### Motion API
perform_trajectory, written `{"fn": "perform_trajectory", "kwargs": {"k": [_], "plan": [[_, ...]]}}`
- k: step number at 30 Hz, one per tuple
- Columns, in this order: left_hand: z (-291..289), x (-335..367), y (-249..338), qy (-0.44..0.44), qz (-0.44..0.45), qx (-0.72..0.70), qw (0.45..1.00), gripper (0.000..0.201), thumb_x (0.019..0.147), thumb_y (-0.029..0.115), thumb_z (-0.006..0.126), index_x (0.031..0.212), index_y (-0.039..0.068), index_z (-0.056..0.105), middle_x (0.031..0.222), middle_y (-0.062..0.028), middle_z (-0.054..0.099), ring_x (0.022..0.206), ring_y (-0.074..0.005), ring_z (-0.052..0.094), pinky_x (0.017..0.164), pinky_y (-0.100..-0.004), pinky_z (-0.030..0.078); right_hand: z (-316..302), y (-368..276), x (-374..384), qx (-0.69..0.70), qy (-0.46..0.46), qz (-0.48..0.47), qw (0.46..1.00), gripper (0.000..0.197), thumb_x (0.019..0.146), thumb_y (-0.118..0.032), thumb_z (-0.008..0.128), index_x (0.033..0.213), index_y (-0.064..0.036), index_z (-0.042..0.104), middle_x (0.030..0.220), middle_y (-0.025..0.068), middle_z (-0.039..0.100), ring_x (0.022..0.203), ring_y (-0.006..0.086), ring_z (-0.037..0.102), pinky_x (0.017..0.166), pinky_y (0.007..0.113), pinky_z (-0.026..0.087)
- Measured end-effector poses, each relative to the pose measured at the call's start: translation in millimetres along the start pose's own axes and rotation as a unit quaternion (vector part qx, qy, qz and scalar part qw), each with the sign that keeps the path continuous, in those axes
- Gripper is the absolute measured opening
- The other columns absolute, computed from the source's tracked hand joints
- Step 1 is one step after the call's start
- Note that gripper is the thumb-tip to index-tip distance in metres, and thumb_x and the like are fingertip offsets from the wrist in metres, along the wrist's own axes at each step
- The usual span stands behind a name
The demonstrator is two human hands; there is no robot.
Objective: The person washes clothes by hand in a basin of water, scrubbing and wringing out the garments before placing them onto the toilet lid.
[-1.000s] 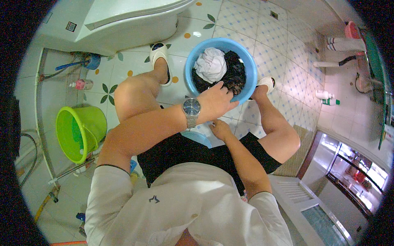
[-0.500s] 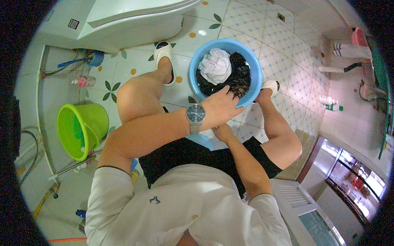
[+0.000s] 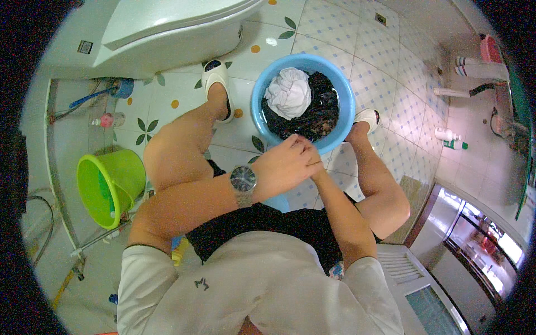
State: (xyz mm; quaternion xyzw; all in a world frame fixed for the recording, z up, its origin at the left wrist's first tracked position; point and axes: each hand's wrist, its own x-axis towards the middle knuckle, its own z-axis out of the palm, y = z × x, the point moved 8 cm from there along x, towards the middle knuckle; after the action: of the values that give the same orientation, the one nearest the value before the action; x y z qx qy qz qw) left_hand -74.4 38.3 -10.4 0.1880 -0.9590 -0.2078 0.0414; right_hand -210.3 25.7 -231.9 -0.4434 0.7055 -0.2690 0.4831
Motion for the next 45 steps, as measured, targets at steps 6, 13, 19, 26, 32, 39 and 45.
{"fn": "perform_trajectory", "kwargs": {"k": [6, 13, 19, 26, 32, 39, 45], "plan": [[-6.5, -23.9, -16.7, -0.011, -0.028, -0.038, 0.999, 0.043, 0.089, 0.013, 0.051, 0.132, 0.008, 0.056, 0.12, -0.0196, 0.06, 0.109, -0.0337, 0.059, 0.107, -0.0503, 0.038, 7.3, -55.0, 82.6, -0.369, 0.118, -0.205, 0.899, 0.081, 0.08, -0.025, 0.076, 0.149, -0.0107, 0.036, 0.151, 0.0273, 0.031, 0.139, 0.0471, 0.03, 0.112, 0.052, 0.03], [-9.9, -30.1, -32.1, -0.16, -0.088, -0.084, 0.98, 0.059, 0.092, 0.018, 0.051, 0.149, 0.012, 0.037, 0.14, -0.024, 0.048, 0.128, -0.0374, 0.049, 0.111, -0.052, 0.033, 89.5, -23.6, 133.4, -0.476, -0.107, -0.165, 0.857, 0.077, 0.085, -0.05, 0.065, 0.151, -0.0234, 0.035, 0.161, 0.0182, 0.015, 0.148, 0.043, 0.007, 0.117, 0.06, 0.013], [-1.5, -20.6, -46.2, -0.238, -0.117, -0.104, 0.959, 0.062, 0.092, 0.017, 0.05, 0.151, 0.014, 0.031, 0.145, -0.0257, 0.042, 0.128, -0.0405, 0.048, 0.112, -0.0538, 0.033, 85.3, 3.9, 182.2, -0.526, -0.109, -0.119, 0.835, 0.049, 0.086, -0.039, 0.064, 0.129, -0.0156, 0.058, 0.141, 0.0155, 0.046, 0.134, 0.0343, 0.04, 0.111, 0.055, 0.03], [10.3, -11.9, -33.5, -0.208, -0.088, -0.07, 0.972, 0.061, 0.093, 0.021, 0.054, 0.149, 0.012, 0.032, 0.141, -0.0233, 0.047, 0.128, -0.0392, 0.049, 0.111, -0.0525, 0.035, 36.0, 19.1, 199.6, -0.306, 0.047, 0.069, 0.948, 0.028, 0.086, -0.026, 0.061, 0.106, -0.0076, 0.068, 0.114, 0.014, 0.06, 0.113, 0.0369, 0.058, 0.091, 0.05, 0.05], [28.9, -11.3, -50.1, -0.163, -0.123, -0.058, 0.977, 0.06, 0.084, 0.024, 0.069, 0.14, 0.012, 0.049, 0.131, -0.018, 0.055, 0.119, -0.0316, 0.056, 0.102, -0.0447, 0.044, 30.5, 11.3, 101.1, -0.311, 0.003, -0.097, 0.945, 0.038, 0.088, -0.031, 0.058, 0.12, -0.0096, 0.061, 0.12, 0.0252, 0.06, 0.108, 0.0398, 0.061, 0.09, 0.049, 0.05], [-66.9, -19.1, -75.3, 0.053, -0.259, -0.371, 0.89, 0.044, 0.095, 0.019, 0.06, 0.137, 0.006, 0.054, 0.127, -0.0088, 0.063, 0.112, -0.0206, 0.061, 0.098, -0.0355, 0.047, -21.6, 3.8, 40.8, -0.206, 0.055, 0.021, 0.977, 0.043, 0.084, -0.033, 0.06, 0.12, -0.0097, 0.062, 0.111, 0.0188, 0.068, 0.103, 0.0371, 0.065, 0.089, 0.049, 0.051], [-292.8, -130.6, -42.2, 0.379, 0.162, -0.795, 0.445, 0.048, 0.093, 0.016, 0.057, 0.137, 0.0, 0.046, 0.12, -0.014, 0.058, 0.107, -0.0239, 0.057, 0.099, -0.0378, 0.045, -30.2, -10.8, 11.0, -0.21, 0.072, -0.021, 0.975, 0.043, 0.082, -0.028, 0.06, 0.121, -0.0103, 0.063, 0.119, 0.0182, 0.064, 0.108, 0.0356, 0.063, 0.092, 0.048, 0.05]]}}
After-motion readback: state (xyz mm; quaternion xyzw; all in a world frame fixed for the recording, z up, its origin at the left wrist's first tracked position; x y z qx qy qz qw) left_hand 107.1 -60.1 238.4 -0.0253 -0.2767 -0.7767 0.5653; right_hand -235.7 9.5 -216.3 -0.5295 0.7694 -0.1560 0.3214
